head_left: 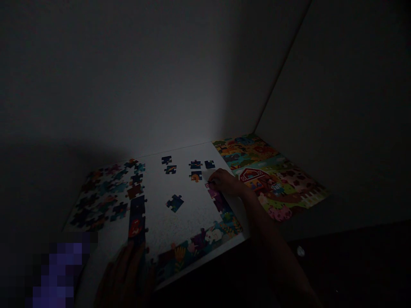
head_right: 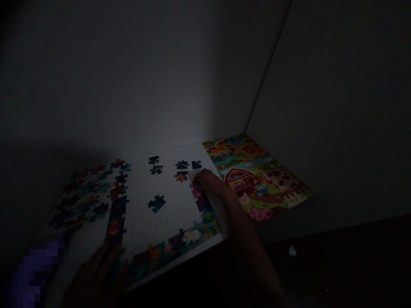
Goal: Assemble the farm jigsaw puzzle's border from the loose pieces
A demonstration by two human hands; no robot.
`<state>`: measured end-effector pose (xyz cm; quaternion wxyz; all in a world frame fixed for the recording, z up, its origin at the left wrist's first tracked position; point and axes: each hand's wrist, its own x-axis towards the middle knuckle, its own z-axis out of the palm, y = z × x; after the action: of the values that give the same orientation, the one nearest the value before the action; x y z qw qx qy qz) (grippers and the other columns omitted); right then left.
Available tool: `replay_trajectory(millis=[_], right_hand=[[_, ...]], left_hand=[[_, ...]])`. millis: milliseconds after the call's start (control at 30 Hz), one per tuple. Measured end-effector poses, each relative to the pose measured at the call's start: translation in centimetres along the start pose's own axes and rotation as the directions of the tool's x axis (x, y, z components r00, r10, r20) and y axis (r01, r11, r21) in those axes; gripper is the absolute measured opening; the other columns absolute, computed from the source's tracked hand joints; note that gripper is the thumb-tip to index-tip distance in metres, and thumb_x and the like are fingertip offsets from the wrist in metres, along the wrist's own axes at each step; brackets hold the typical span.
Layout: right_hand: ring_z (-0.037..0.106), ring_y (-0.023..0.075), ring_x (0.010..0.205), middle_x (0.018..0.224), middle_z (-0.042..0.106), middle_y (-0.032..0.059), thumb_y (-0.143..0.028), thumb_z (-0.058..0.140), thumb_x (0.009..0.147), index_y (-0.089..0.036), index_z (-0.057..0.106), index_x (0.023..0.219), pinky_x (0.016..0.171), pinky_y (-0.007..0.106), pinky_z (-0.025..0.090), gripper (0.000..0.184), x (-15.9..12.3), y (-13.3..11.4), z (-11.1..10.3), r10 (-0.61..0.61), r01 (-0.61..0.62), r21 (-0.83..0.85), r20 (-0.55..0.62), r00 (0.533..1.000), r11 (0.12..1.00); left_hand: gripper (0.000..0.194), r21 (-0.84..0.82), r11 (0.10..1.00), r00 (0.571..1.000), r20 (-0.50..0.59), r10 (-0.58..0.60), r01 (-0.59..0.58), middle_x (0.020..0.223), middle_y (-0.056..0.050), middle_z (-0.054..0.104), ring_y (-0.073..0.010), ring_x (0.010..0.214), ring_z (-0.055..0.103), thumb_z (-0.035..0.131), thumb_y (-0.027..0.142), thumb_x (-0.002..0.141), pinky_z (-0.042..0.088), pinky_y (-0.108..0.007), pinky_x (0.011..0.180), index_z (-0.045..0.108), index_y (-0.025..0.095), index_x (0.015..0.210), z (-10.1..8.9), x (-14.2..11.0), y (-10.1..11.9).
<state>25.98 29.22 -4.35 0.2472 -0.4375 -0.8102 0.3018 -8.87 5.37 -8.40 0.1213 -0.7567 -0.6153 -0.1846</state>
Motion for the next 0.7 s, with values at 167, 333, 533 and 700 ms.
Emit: replay_trajectory(millis=[167,333,533,700], right_hand=[[0.057,0.0242,0.107,0.108,0.063,0.0108,-0.032,0.068,0.085,-0.019,0.069,0.104,0.097,0.037,0.042,0.023,-1.5,-1.0,0.2,0.038,-0.051,-0.125,-0.109,0.993,0.991],[0.051,0.0254,0.124,0.131,0.058,0.0104,-0.032,0.053,0.095,-0.024,0.065,0.121,0.107,0.043,0.037,0.029,-4.6,-2.1,1.1,0.024,-0.06,-0.114,-0.289,0.957,0.992],[0.042,0.0284,0.135,0.146,0.049,0.0094,-0.047,0.054,0.094,-0.028,0.061,0.131,0.112,0.048,0.033,0.042,-7.2,-2.5,2.8,0.086,-0.098,-0.036,-0.238,0.967,0.995],[0.052,0.0283,0.123,0.129,0.062,0.0095,-0.044,0.055,0.093,-0.026,0.071,0.11,0.109,0.047,0.037,0.03,-6.9,-1.9,3.0,0.1,-0.104,0.0,-0.284,0.954,0.995]], left_hand=[[0.057,0.016,1.0,1.0,0.004,0.011,-0.011,0.142,-0.018,0.049,-0.036,0.127,0.05,0.04,0.037,0.093,0.04,-0.055,0.102,0.034,0.02,0.147,-0.3,0.3,0.5],[0.054,0.009,1.0,1.0,-0.028,0.013,-0.013,0.14,-0.018,0.052,-0.0352,0.127,0.05,0.039,0.038,0.093,0.038,-0.056,0.104,0.04,0.017,0.143,0.1,0.1,0.1],[0.05,0.017,1.0,0.998,-0.055,0.009,-0.008,0.138,-0.019,0.054,-0.0356,0.127,0.05,0.041,0.039,0.092,0.036,-0.056,0.106,0.049,0.015,0.136,0.6,-0.1,0.1],[0.052,0.037,0.999,0.997,-0.077,0.021,-0.018,0.139,-0.016,0.055,-0.0328,0.126,0.052,0.045,0.038,0.09,0.032,-0.052,0.109,0.047,0.018,0.138,0.8,-0.2,0.0]])
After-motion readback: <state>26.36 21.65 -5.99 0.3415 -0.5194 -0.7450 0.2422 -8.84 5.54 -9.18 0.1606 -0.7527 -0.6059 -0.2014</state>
